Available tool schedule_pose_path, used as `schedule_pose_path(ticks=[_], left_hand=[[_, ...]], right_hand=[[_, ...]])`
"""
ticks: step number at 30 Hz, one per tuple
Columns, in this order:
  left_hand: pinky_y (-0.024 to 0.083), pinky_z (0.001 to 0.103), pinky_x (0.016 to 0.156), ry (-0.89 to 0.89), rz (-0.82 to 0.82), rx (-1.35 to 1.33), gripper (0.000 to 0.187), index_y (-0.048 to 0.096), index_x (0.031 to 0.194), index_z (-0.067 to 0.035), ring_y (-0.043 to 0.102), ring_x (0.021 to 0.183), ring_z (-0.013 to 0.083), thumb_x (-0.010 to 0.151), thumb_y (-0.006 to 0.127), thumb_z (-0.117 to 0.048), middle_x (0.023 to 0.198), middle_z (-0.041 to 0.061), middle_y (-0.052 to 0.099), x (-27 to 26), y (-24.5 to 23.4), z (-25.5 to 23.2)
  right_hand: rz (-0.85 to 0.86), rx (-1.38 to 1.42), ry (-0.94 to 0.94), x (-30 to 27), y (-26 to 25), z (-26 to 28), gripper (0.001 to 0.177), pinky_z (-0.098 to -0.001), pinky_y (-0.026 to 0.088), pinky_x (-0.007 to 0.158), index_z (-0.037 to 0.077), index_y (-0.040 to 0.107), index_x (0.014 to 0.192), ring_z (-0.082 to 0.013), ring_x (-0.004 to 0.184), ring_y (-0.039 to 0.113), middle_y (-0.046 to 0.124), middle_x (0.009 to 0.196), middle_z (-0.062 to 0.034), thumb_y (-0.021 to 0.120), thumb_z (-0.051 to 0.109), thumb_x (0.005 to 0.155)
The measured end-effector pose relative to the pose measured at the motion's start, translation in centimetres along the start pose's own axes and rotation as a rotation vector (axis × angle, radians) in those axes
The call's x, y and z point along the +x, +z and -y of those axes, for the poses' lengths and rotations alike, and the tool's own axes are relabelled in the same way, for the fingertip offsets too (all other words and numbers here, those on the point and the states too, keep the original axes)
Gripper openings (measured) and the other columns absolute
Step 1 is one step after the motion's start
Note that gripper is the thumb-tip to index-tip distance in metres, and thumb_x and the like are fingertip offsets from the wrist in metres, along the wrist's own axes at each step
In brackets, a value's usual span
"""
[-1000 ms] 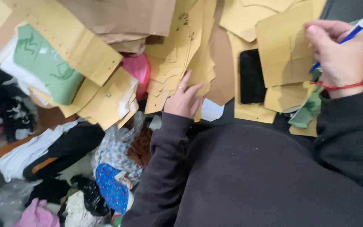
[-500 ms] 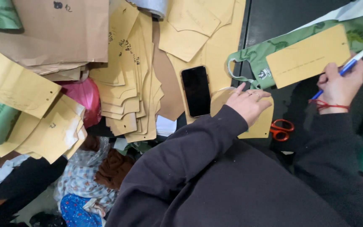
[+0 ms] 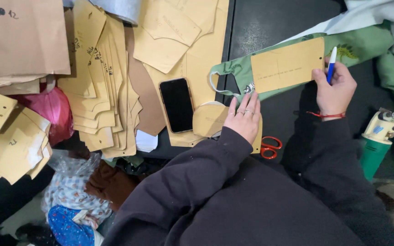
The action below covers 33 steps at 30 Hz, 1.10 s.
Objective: The person sorts through a stack of cardboard templates, selects one, and places it on a piece of green patterned fabric. They trace the template's outline with a pen, then use a handheld electric cutter to cut the fabric along the marked line. Finally, they trim the cut piece with scissors.
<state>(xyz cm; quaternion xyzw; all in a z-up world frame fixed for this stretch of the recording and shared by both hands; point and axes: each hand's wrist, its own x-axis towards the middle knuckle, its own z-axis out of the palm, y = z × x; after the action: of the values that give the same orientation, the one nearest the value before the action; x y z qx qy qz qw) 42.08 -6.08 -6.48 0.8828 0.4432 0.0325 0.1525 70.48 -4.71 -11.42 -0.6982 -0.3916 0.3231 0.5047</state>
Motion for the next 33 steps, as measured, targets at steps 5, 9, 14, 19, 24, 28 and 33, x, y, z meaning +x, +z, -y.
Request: schedule_pose_path(ticks=[5,9,14,19,24,28,33], left_hand=[[0.021,0.058,0.125,-0.012,0.084,0.050,0.054,0.048,0.149,-0.001,0.038,0.151,0.0282,0.098,0.050,-0.019,0.162,0.015,0.041,-1.0,-2.2,-0.2],[0.025,0.060,0.121,-0.110,0.019,-0.101,0.056,0.053,0.142,-0.002,0.043,0.145,0.0299,0.089,0.062,-0.020,0.155,0.016,0.046,-0.2,-4.6,0.5],[0.043,0.049,0.103,-0.249,-0.131,-0.327,0.036,0.061,0.120,-0.013,0.058,0.118,0.0277,0.086,0.073,-0.018,0.126,0.007,0.059,-0.4,-4.7,1.8],[0.043,0.047,0.102,-0.064,-0.167,-0.197,0.021,0.062,0.111,-0.017,0.059,0.110,0.0224,0.089,0.065,-0.016,0.116,0.004,0.059,-0.2,-2.3,0.4],[0.039,0.046,0.112,0.183,-0.152,-0.181,0.013,0.062,0.107,-0.019,0.058,0.112,0.0204,0.095,0.059,-0.017,0.114,0.002,0.058,1.4,0.7,-1.2],[0.035,0.046,0.116,0.161,-0.154,-0.123,0.013,0.062,0.105,-0.017,0.057,0.114,0.0220,0.093,0.059,-0.019,0.114,0.004,0.059,0.8,0.9,-1.5],[0.034,0.046,0.114,0.006,-0.138,-0.026,0.017,0.062,0.106,-0.015,0.057,0.114,0.0247,0.090,0.058,-0.018,0.111,0.007,0.059,-1.5,-0.7,0.0]], right_hand=[[0.124,0.032,0.104,0.9,-1.8,-0.2,0.035,-0.0227,0.055,0.093,-0.008,0.065,0.137,-0.0091,0.100,0.066,0.071,0.114,-0.0061,0.077,-0.002,0.105],[0.128,0.038,0.129,0.8,-1.7,0.2,0.037,-0.0227,0.056,0.093,-0.008,0.065,0.137,-0.0090,0.100,0.067,0.070,0.111,-0.0040,0.079,-0.001,0.103],[0.160,-0.021,0.095,0.7,-1.1,1.5,0.037,-0.0222,0.056,0.094,-0.008,0.065,0.139,-0.0090,0.101,0.068,0.071,0.112,-0.0040,0.079,0.000,0.106],[0.163,-0.001,0.082,0.7,-1.5,0.2,0.036,-0.0227,0.056,0.095,-0.008,0.066,0.137,-0.0093,0.102,0.068,0.071,0.113,-0.0046,0.078,-0.003,0.103],[0.150,-0.014,0.057,0.6,-1.2,0.2,0.032,-0.0232,0.058,0.096,-0.007,0.065,0.134,-0.0100,0.104,0.071,0.073,0.115,-0.0058,0.077,-0.002,0.104],[0.169,0.028,0.064,0.7,-1.5,-0.3,0.030,-0.0229,0.056,0.094,-0.007,0.066,0.133,-0.0103,0.102,0.069,0.072,0.114,-0.0065,0.076,-0.002,0.106],[0.162,0.030,0.067,0.2,-1.4,0.1,0.029,-0.0232,0.057,0.093,-0.007,0.065,0.134,-0.0103,0.101,0.069,0.072,0.114,-0.0066,0.075,-0.002,0.107]])
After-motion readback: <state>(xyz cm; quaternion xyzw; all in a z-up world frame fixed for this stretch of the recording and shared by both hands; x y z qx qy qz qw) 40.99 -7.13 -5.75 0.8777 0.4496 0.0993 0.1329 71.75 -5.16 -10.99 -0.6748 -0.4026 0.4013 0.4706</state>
